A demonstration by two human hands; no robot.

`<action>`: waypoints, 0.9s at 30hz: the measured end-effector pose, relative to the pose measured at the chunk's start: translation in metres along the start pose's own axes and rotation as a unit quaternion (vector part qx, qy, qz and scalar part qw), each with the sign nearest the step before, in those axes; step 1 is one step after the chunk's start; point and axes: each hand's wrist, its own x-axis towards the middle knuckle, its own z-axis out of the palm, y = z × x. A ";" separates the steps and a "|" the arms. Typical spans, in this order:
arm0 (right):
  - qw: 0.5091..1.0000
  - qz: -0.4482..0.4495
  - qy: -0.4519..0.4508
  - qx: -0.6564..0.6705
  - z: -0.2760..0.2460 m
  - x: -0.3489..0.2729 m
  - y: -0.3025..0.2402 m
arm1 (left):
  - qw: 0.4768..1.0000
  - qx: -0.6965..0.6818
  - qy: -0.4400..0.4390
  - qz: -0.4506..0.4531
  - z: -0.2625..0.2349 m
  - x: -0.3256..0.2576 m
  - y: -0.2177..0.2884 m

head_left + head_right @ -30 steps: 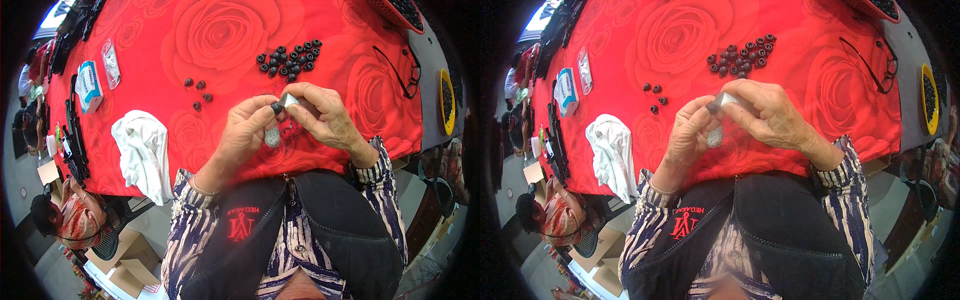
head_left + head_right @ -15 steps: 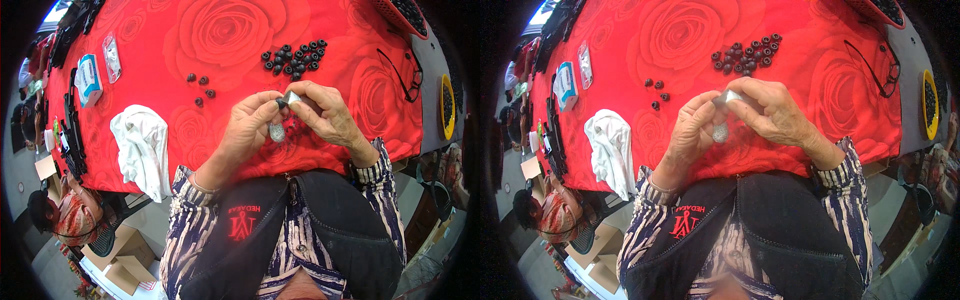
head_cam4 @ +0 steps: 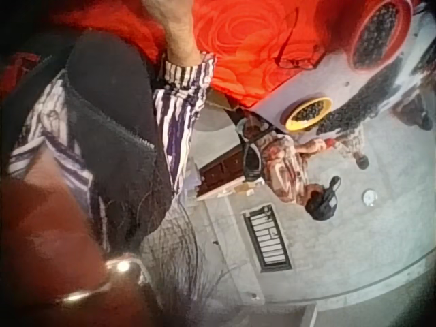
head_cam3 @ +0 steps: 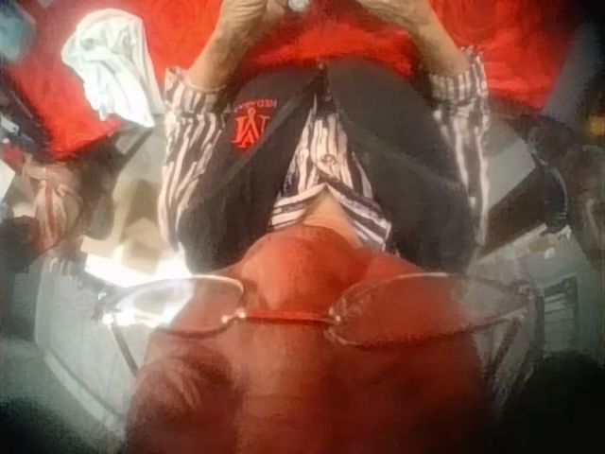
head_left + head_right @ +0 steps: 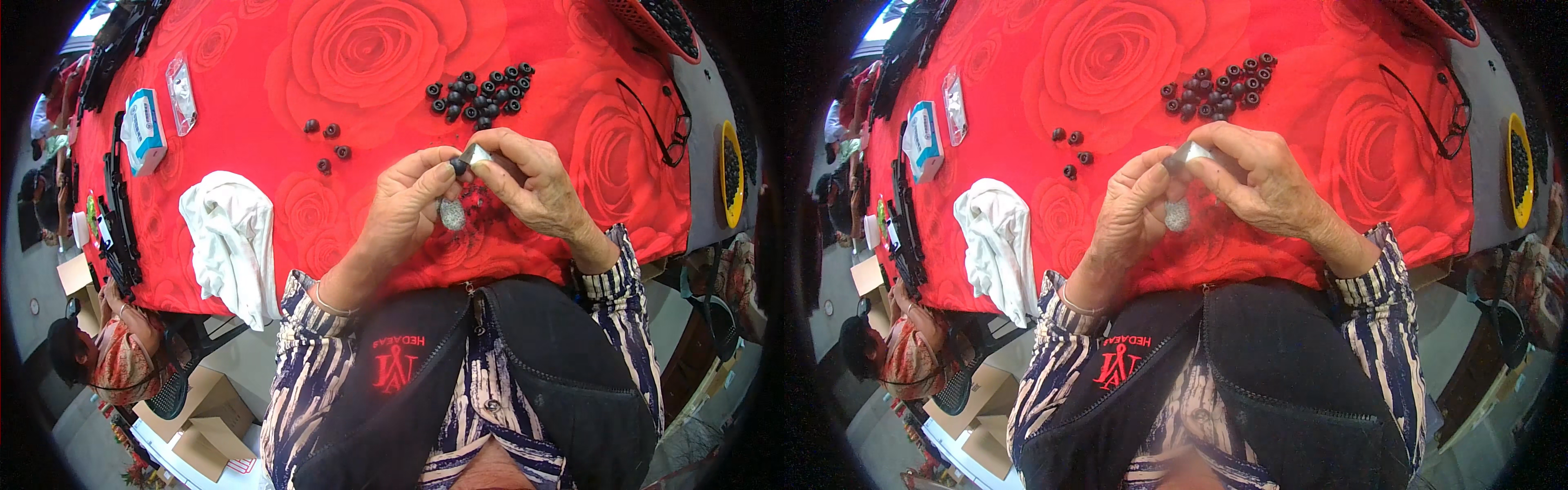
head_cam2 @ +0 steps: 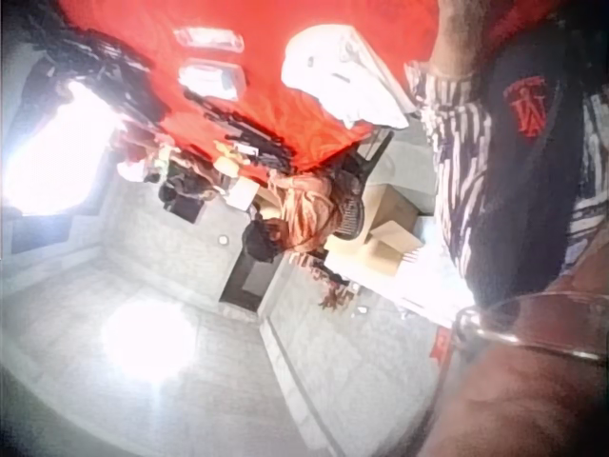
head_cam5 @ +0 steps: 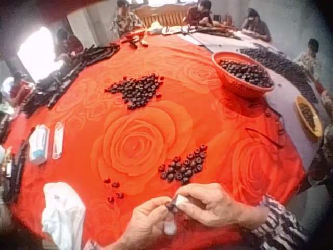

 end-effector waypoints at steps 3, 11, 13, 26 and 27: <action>1.000 -0.009 0.006 -0.007 0.000 0.000 0.001 | 1.000 -0.005 -0.001 -0.003 0.000 0.000 0.000; 0.999 -0.026 -0.018 -0.031 -0.004 0.001 0.006 | 1.000 0.006 -0.013 -0.004 -0.005 0.000 0.000; 0.999 -0.029 -0.028 -0.035 -0.007 0.002 0.006 | 1.000 -0.002 -0.023 -0.011 -0.005 0.000 0.001; 0.997 -0.044 -0.050 -0.031 -0.010 0.004 0.010 | 0.997 -0.033 -0.023 -0.066 -0.010 0.004 0.001; 0.997 -0.045 -0.050 -0.031 -0.010 0.005 0.011 | 0.996 -0.040 -0.052 -0.068 -0.013 0.004 0.001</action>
